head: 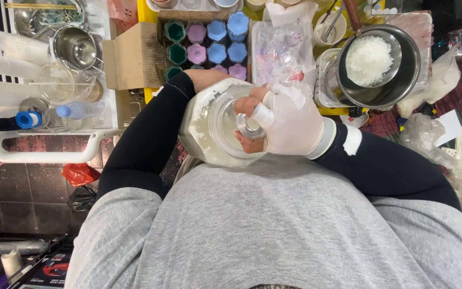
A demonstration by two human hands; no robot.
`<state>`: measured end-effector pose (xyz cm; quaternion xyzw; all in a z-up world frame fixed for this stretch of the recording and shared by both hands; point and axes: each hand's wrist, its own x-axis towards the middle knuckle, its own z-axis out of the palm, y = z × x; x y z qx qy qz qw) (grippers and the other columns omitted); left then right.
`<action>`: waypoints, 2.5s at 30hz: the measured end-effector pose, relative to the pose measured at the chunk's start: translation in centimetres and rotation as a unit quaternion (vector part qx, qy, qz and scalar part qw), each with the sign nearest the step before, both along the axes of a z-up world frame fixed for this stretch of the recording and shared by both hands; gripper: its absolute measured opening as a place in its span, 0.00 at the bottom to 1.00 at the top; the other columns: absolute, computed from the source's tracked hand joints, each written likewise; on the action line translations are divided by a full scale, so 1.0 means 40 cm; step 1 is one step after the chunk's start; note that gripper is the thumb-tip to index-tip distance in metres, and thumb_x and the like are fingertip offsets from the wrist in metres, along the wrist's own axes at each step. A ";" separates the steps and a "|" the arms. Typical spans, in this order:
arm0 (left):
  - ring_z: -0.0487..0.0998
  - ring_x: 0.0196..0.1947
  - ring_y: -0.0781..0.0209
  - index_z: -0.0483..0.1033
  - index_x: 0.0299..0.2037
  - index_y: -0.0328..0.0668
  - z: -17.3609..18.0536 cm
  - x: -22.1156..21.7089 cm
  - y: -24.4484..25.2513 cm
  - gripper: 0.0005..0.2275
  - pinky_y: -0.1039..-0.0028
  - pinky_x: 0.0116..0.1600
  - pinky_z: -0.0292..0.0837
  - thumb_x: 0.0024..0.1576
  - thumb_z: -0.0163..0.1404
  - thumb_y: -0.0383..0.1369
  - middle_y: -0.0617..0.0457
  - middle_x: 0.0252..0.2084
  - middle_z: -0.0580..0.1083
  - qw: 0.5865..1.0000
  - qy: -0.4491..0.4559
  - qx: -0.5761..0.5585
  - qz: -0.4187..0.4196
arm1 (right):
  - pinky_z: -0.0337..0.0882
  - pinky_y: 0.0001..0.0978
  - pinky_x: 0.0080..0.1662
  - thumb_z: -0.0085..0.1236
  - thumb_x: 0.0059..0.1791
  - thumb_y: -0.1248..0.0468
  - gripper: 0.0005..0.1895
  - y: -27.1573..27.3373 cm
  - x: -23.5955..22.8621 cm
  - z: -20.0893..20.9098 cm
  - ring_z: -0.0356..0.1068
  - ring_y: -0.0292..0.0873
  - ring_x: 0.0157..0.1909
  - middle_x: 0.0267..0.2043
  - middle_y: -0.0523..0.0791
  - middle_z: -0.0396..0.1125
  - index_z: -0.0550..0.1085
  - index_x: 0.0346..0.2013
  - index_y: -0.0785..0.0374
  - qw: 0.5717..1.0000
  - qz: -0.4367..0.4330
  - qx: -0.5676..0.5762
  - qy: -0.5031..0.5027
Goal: The person scoops white wax flakes from a large glass jar with a metal spoon and transfers them into a stainless steel pitcher, repeating the scooping several times. They then set the jar aside, stir the flakes in the pitcher, and wipe the work surface with a paper towel.
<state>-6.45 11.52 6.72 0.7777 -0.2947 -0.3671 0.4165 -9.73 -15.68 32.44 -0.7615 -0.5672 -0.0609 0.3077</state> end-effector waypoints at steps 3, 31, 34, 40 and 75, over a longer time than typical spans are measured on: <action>0.76 0.59 0.52 0.70 0.64 0.46 0.054 -0.002 -0.009 0.21 0.67 0.60 0.69 0.60 0.49 0.37 0.46 0.60 0.75 0.999 0.020 0.023 0.017 | 0.70 0.41 0.38 0.68 0.45 0.57 0.18 -0.004 0.010 -0.030 0.70 0.49 0.36 0.38 0.44 0.68 0.74 0.45 0.58 0.999 0.012 0.038 0.004; 0.75 0.61 0.57 0.71 0.65 0.45 -0.028 0.010 -0.031 0.20 0.69 0.63 0.67 0.62 0.48 0.38 0.48 0.63 0.74 0.998 0.060 0.022 0.014 | 0.69 0.41 0.39 0.71 0.47 0.55 0.21 -0.033 -0.025 -0.021 0.69 0.50 0.41 0.43 0.44 0.67 0.71 0.48 0.57 0.999 0.033 0.029 -0.014; 0.75 0.61 0.56 0.71 0.65 0.43 -0.057 0.014 -0.035 0.20 0.69 0.64 0.67 0.62 0.48 0.37 0.47 0.63 0.74 0.999 0.050 -0.011 -0.003 | 0.70 0.42 0.42 0.71 0.47 0.55 0.21 -0.046 -0.057 -0.030 0.67 0.49 0.38 0.44 0.43 0.70 0.70 0.46 0.59 0.998 -0.047 0.016 0.033; 0.76 0.58 0.58 0.72 0.63 0.39 0.040 0.005 -0.099 0.19 0.70 0.61 0.69 0.63 0.47 0.36 0.47 0.61 0.76 0.986 0.163 -0.038 0.023 | 0.70 0.49 0.44 0.75 0.43 0.41 0.36 -0.068 -0.033 0.062 0.68 0.54 0.45 0.47 0.51 0.63 0.71 0.52 0.61 0.998 -0.037 -0.043 0.022; 0.71 0.62 0.53 0.66 0.68 0.40 -0.016 -0.187 -0.762 0.22 0.64 0.66 0.64 0.67 0.38 0.40 0.44 0.63 0.71 0.878 0.373 -0.121 0.274 | 0.72 0.53 0.50 0.77 0.23 0.53 0.55 -0.851 0.001 -0.063 0.58 0.67 0.63 0.68 0.57 0.52 0.67 0.64 0.47 0.965 0.119 -0.188 0.137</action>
